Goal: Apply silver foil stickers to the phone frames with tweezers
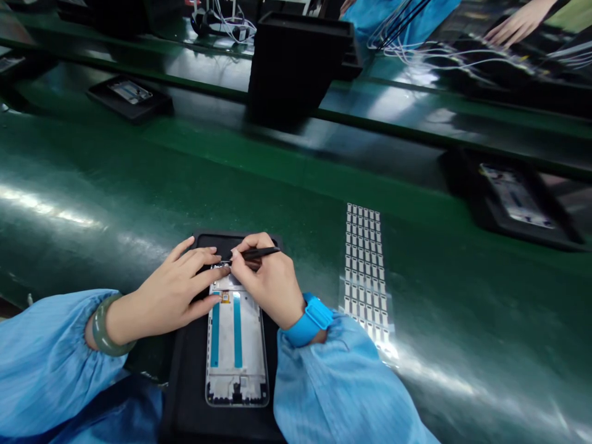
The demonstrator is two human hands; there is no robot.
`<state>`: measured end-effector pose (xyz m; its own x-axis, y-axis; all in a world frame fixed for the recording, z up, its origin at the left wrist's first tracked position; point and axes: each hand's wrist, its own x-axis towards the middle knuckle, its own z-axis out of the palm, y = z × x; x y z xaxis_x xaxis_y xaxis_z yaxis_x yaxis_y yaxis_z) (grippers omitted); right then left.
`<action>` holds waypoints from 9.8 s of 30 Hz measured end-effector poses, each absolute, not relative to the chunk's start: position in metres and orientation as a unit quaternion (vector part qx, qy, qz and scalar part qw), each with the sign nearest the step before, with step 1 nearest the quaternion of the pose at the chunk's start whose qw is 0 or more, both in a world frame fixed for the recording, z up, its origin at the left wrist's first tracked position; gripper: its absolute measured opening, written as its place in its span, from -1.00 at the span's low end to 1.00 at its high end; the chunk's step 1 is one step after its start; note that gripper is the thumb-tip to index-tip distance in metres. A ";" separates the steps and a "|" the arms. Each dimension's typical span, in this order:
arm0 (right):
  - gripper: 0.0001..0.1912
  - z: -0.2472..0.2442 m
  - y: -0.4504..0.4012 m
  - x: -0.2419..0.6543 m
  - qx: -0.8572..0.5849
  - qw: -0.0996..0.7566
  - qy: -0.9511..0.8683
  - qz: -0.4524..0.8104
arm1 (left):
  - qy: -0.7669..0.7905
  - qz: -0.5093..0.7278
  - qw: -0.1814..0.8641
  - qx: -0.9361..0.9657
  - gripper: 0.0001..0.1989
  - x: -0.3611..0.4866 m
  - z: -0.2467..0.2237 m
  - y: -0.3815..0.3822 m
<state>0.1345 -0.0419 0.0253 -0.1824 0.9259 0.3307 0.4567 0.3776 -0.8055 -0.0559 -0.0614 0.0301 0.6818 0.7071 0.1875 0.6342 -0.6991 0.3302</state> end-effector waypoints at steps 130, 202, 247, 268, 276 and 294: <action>-0.91 0.022 -0.034 0.143 -0.437 0.403 -0.761 0.260 | 0.370 0.182 0.112 0.904 -0.78 -0.059 0.017 -0.062; -0.64 0.005 -0.071 0.268 -0.653 0.503 -0.540 0.168 | 0.199 0.054 0.069 0.976 -0.70 0.012 0.026 -0.018; -0.66 0.010 -0.076 0.274 -0.646 0.457 -0.610 0.040 | 0.543 0.133 -0.106 0.822 -0.65 0.010 0.013 0.087; -0.70 0.006 -0.076 0.276 -0.661 0.525 -0.532 0.072 | 0.621 0.122 -0.016 0.774 -0.44 -0.021 -0.018 0.153; -0.61 0.014 -0.070 0.279 -0.561 0.683 -0.390 0.258 | 0.566 0.108 -0.010 0.817 -0.61 -0.023 -0.014 0.158; -0.51 0.000 -0.154 0.288 -0.699 0.559 -0.280 0.346 | 0.283 0.115 0.054 0.951 -0.62 0.044 0.001 0.053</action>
<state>0.2883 -0.1545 0.0001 0.6033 0.7790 -0.1706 0.0043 -0.2171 -0.9761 0.0444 0.0533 0.0014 0.8131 0.5509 0.1882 0.5260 -0.8337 0.1680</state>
